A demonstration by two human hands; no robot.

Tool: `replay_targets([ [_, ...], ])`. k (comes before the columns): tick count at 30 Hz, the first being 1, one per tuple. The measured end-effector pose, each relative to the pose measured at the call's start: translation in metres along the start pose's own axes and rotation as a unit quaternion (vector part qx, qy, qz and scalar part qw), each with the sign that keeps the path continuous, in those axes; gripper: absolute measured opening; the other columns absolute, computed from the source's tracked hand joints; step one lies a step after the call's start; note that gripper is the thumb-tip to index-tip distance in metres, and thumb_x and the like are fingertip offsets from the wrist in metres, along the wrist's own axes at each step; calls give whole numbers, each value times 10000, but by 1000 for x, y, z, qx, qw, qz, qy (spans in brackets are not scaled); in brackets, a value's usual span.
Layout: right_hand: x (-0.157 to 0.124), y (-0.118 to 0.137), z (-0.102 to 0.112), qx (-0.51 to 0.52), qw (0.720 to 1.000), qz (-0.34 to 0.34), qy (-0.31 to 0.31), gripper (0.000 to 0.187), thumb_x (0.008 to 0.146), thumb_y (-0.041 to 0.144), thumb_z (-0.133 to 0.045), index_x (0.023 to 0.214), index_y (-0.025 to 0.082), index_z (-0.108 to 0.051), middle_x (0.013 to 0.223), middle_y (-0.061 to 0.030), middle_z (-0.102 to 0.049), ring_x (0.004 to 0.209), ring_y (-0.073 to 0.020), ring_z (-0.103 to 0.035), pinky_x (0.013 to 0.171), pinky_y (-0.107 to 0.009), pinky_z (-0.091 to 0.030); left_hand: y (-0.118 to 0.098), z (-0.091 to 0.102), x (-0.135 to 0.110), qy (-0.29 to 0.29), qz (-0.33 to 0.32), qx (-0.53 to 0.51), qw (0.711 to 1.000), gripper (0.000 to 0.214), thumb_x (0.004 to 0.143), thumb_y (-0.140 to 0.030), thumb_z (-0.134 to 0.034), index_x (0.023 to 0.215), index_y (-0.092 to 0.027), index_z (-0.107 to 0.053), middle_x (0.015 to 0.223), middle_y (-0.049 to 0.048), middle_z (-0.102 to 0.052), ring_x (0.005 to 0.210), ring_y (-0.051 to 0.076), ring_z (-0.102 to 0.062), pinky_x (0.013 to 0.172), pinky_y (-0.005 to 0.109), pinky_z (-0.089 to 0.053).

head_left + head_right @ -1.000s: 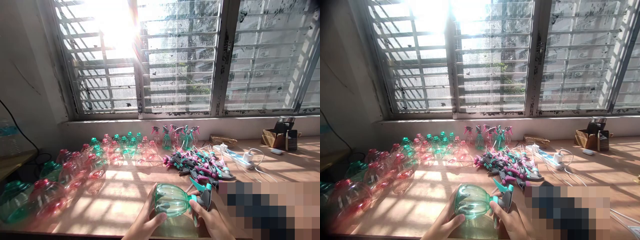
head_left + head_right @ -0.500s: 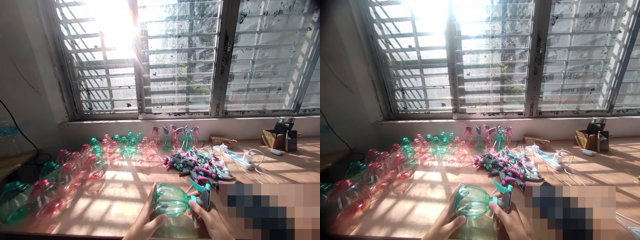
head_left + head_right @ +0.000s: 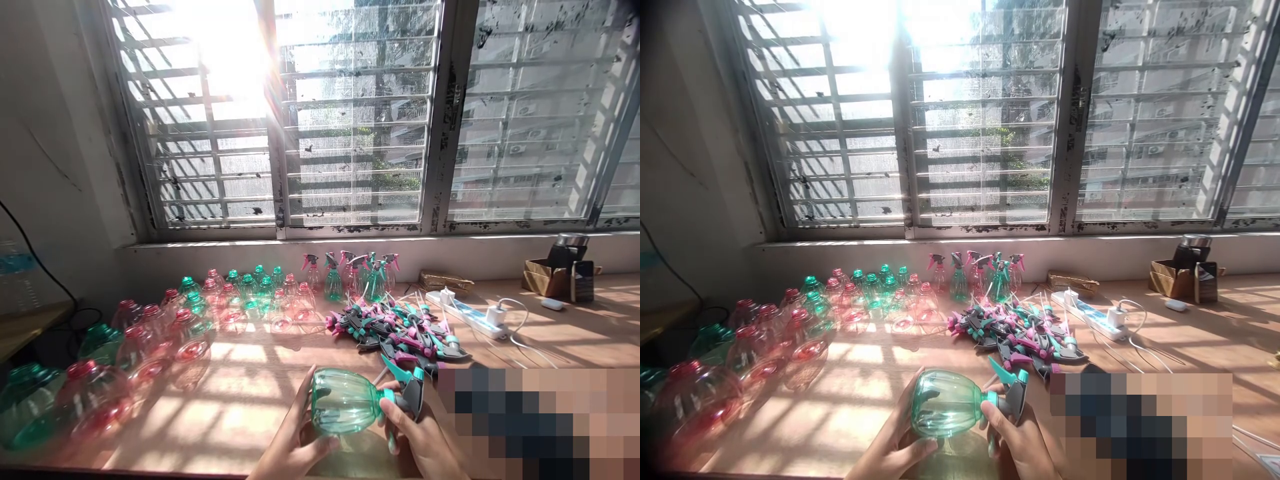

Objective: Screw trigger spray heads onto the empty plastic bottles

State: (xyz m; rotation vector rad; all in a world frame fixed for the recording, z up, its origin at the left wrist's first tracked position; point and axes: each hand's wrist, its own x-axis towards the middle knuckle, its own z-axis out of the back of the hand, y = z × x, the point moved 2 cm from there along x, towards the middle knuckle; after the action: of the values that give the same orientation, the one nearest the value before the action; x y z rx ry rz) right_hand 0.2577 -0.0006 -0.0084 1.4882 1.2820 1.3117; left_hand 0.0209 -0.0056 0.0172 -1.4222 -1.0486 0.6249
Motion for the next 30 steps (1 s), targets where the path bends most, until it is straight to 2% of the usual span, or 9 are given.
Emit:
replay_targets([
  [5,0,0,1,-2,1000,-1,-7,431,877,591,-698,1064,208,-636,662,25,-614,435,-123,-545,414,-228,-414,1,1,-1,-13,1,2,1000,1007,827,-383,-821,1605,-358,-184,1515,126,-515,1379,350,-497,1185,502,-325],
  [8,-2,0,1,-1,1000,-8,-12,482,830,615,-738,1058,200,-651,638,27,-617,415,-118,-539,392,-215,-390,0,1,0,-16,7,19,1000,1008,825,-412,-818,1608,-340,-187,1483,139,-554,1337,347,-538,1181,504,-329],
  [13,-1,2,0,6,1000,-12,-19,534,780,633,-775,1067,198,-659,629,22,-627,418,-127,-547,389,-221,-406,-2,1,1,-23,14,28,999,892,821,-387,-826,1566,-350,-337,1460,113,-579,1365,361,-501,1156,478,-366],
  [17,-2,4,-2,0,1000,-11,-11,513,814,638,-739,1062,196,-662,625,20,-625,434,-132,-554,409,-227,-419,1,3,4,-15,-1,12,1000,820,836,-408,-811,1541,-324,-402,1450,125,-586,1383,383,-477,1153,489,-370],
  [19,-2,5,-1,-1,1000,-8,-9,497,829,640,-722,1045,197,-661,645,15,-630,453,-136,-563,426,-234,-431,3,4,5,-6,-1,12,1000,838,835,-388,-818,1549,-326,-383,1464,129,-573,1382,381,-483,1147,486,-378],
  [25,-2,2,1,9,1000,-14,0,426,833,586,-746,1031,220,-658,672,23,-635,459,-136,-557,440,-238,-420,1,1,1,4,-4,-11,1000,986,846,-293,-817,1590,-428,-185,1524,67,-520,1383,311,-507,1149,436,-388],
  [30,1,-2,3,-3,1000,-10,-8,402,847,597,-722,1015,235,-673,679,26,-627,451,-130,-524,433,-242,-415,2,-1,0,-3,0,-21,1000,994,843,-282,-821,1592,-422,-182,1520,74,-522,1371,306,-514,1144,425,-392],
])
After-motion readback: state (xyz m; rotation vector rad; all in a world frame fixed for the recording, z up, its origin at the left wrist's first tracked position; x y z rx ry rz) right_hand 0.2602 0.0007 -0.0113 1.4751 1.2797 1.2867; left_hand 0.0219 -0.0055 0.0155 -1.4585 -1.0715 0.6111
